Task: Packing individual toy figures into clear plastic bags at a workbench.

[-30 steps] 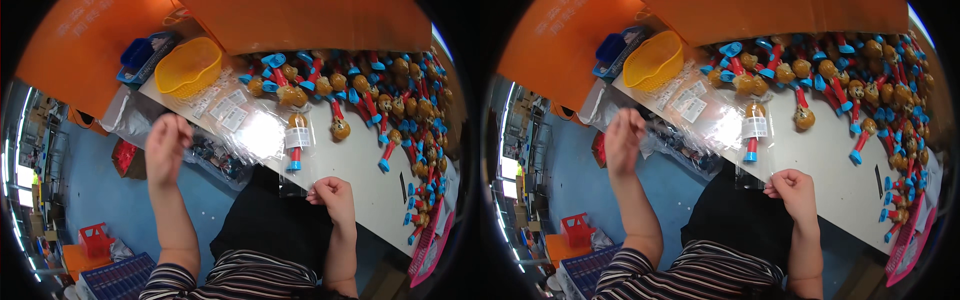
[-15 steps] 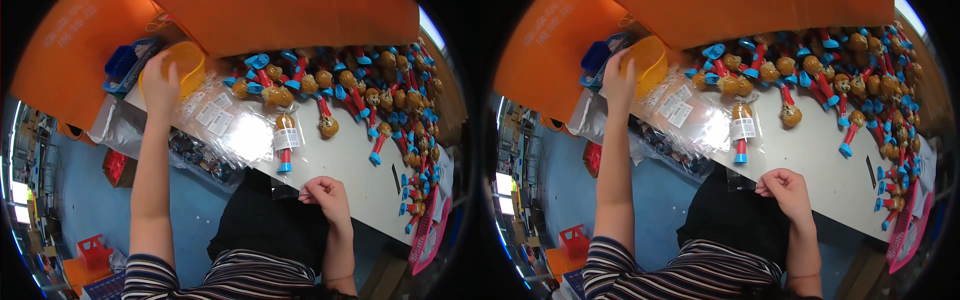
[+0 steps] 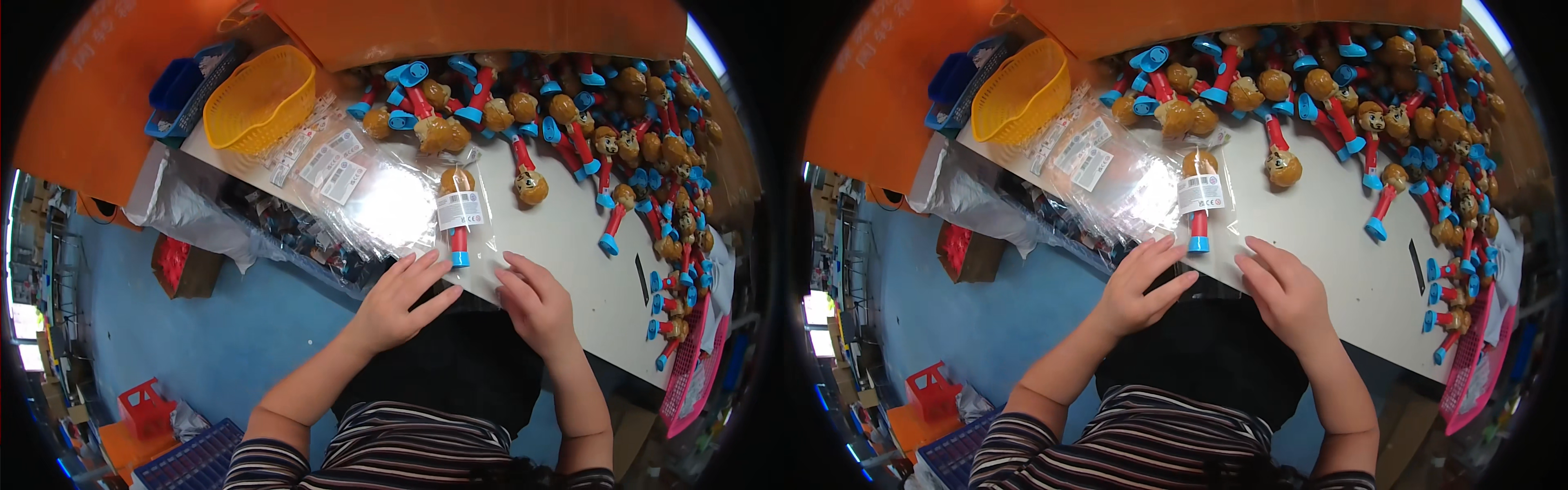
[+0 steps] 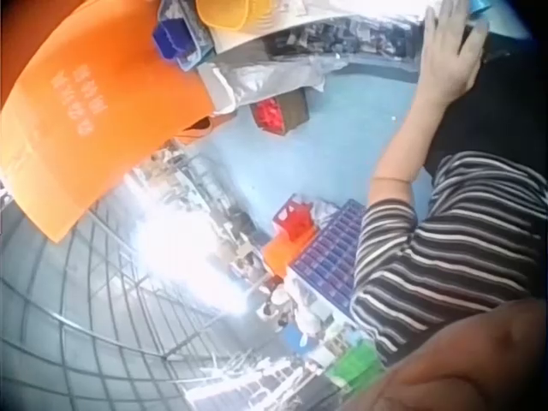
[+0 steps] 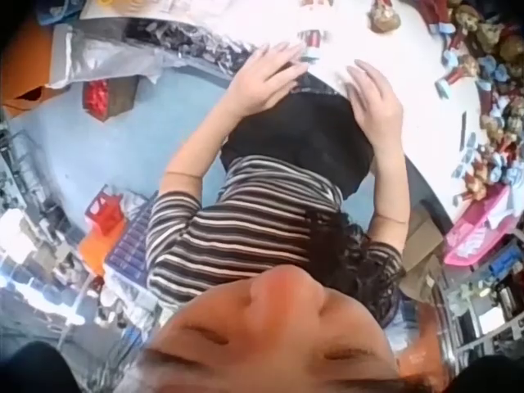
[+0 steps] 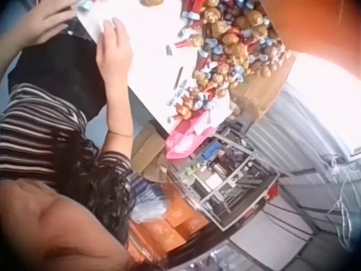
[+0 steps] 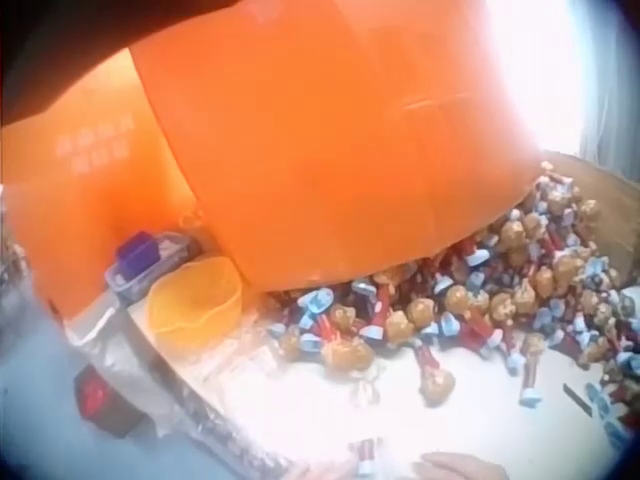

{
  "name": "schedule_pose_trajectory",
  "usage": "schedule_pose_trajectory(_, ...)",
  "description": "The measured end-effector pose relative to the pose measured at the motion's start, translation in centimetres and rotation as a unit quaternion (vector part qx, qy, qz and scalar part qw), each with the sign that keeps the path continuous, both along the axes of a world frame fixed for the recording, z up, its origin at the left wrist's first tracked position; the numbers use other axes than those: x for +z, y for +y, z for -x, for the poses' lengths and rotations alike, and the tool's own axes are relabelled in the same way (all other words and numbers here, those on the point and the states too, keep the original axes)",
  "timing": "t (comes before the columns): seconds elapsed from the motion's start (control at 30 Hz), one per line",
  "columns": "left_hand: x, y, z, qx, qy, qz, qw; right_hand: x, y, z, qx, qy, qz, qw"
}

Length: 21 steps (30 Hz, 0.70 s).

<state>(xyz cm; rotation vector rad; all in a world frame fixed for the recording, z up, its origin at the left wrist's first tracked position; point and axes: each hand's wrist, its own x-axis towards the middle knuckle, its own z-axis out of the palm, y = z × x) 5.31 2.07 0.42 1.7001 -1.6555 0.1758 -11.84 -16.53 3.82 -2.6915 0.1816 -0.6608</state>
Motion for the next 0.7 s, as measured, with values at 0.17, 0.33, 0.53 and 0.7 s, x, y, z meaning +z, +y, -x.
schedule_pose_trajectory(0.17,-0.8,-0.5,0.0,-0.015,0.007,0.064,0.998,-0.7,-0.3,-0.7,0.071,-0.056,0.047,0.995)
schedule_pose_trajectory(0.33,-1.4,-0.4,-0.3,-0.012,0.043,0.076,0.996,-1.2,-0.9,-0.6,0.092,-0.05,0.024,0.994)
schedule_pose_trajectory(0.53,-0.8,0.5,0.1,0.016,0.169,0.043,0.985,-0.8,-0.9,-0.6,0.057,-0.006,-0.133,0.989)
schedule_pose_trajectory(0.7,-0.7,0.9,1.5,0.037,0.5,-0.005,0.865,0.4,-0.8,-0.6,0.02,0.041,-0.293,0.955)
